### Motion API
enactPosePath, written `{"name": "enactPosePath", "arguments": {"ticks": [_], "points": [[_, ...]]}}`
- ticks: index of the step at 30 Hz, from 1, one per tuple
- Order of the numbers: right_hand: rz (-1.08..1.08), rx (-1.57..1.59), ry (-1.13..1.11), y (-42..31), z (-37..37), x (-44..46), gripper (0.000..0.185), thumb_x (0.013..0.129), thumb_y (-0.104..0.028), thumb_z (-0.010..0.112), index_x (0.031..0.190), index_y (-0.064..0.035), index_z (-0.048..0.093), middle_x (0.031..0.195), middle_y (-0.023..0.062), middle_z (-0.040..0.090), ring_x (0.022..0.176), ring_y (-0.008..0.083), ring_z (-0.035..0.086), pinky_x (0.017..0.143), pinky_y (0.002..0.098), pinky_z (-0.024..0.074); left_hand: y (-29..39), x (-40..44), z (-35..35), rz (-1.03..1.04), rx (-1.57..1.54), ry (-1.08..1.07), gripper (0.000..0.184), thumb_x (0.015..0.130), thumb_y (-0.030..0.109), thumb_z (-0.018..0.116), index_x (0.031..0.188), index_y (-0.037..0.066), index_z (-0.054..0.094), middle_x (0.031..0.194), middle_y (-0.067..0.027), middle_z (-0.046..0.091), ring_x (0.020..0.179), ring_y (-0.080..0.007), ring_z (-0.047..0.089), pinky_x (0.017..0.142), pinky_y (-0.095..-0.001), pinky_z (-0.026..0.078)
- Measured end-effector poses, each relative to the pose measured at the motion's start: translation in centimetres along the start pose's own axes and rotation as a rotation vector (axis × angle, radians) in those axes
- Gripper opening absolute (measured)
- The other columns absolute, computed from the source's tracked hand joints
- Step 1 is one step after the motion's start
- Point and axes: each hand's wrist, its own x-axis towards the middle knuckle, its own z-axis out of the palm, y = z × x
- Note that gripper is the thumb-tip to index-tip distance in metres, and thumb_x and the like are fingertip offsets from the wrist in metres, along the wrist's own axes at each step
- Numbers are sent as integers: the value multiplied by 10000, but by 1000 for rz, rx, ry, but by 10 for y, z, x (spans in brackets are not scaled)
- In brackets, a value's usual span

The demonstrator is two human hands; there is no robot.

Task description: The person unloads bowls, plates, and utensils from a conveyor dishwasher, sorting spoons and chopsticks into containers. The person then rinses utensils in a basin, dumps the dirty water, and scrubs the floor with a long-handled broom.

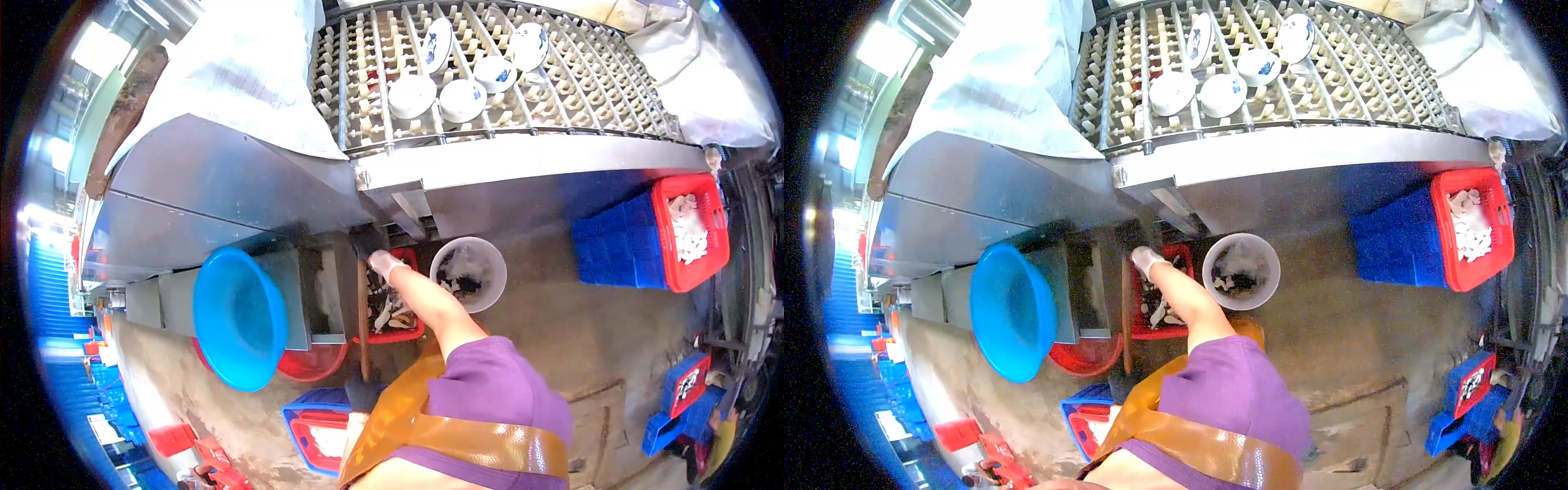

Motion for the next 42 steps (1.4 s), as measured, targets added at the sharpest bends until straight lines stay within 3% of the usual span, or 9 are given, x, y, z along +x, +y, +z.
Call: {"name": "enactPosePath", "arguments": {"ticks": [22, 26, 28, 32, 34, 36, 37, 38, 42], "points": [[102, -157, -157, 35, -70, 0, 425, 751, -288, 624, 1046, -14, 488, 895, 158, 600, 735, 265, 596, 619, 390, 466, -10, 38, 58, 278, -25, 93, 356, 742, 295, 630, 943, 5, 576, 835, -227, 590, 790, -392, 577, 671, -433, 455], [132, -191, -230, 19, -83, -31, 459, 743, -302, 628, 1067, -10, 486, 924, 168, 605, 759, 275, 601, 639, 399, 467, 16, 0, 37, 166, -13, -68, 345, 739, 280, 634, 932, -1, 582, 827, -233, 593, 760, -397, 580, 646, -439, 455], [182, -193, -300, -16, -90, -67, 475, 738, -309, 630, 1078, -9, 485, 939, 172, 607, 770, 280, 603, 648, 403, 468, 34, -38, 26, -204, -85, -238, 317, 739, 263, 633, 894, -9, 585, 783, -238, 588, 727, -384, 593, 603, -436, 446], [148, -244, -37, 22, -70, -163, 508, 759, -316, 607, 1126, -4, 446, 915, 184, 608, 773, 294, 603, 653, 400, 474, -15, -108, 52, -149, -80, -139, 256, 746, 201, 623, 855, -25, 575, 705, -205, 578, 665, -318, 598, 578, -402, 443], [337, -19, -383, 21, -76, -200, 536, 773, -358, 592, 1146, -5, 439, 920, 200, 586, 833, 327, 586, 717, 397, 468, -19, -122, 53, -192, -86, -134, 252, 747, 197, 622, 856, -25, 574, 704, -201, 577, 663, -312, 597, 579, -398, 443], [197, -216, -302, 42, -68, -213, 539, 781, -368, 583, 1153, -8, 434, 938, 199, 574, 875, 339, 570, 746, 396, 457, -17, -123, 51, -205, -90, -122, 248, 747, 193, 621, 857, -25, 573, 703, -198, 576, 661, -306, 595, 580, -394, 444], [61, -415, -224, 53, -64, -214, 541, 789, -378, 574, 1160, -11, 428, 957, 199, 562, 917, 350, 554, 774, 395, 447, -14, -120, 52, -200, -90, -115, 246, 748, 190, 620, 857, -25, 572, 702, -196, 576, 660, -303, 594, 581, -392, 444], [-64, -264, -139, 61, -57, -205, 523, 801, -387, 559, 1121, 12, 451, 999, 212, 540, 960, 364, 526, 822, 403, 418, -9, -116, 52, -188, -96, -102, 244, 748, 188, 620, 858, -25, 572, 702, -194, 576, 659, -300, 593, 581, -390, 444], [41, -167, -122, 6, -71, -129, 544, 811, -411, 535, 1124, 31, 479, 1078, 241, 536, 1037, 345, 511, 885, 408, 392, 28, -75, 52, -106, -152, -19, 237, 750, 179, 617, 860, -25, 569, 700, -187, 574, 655, -287, 590, 583, -382, 445]]}}
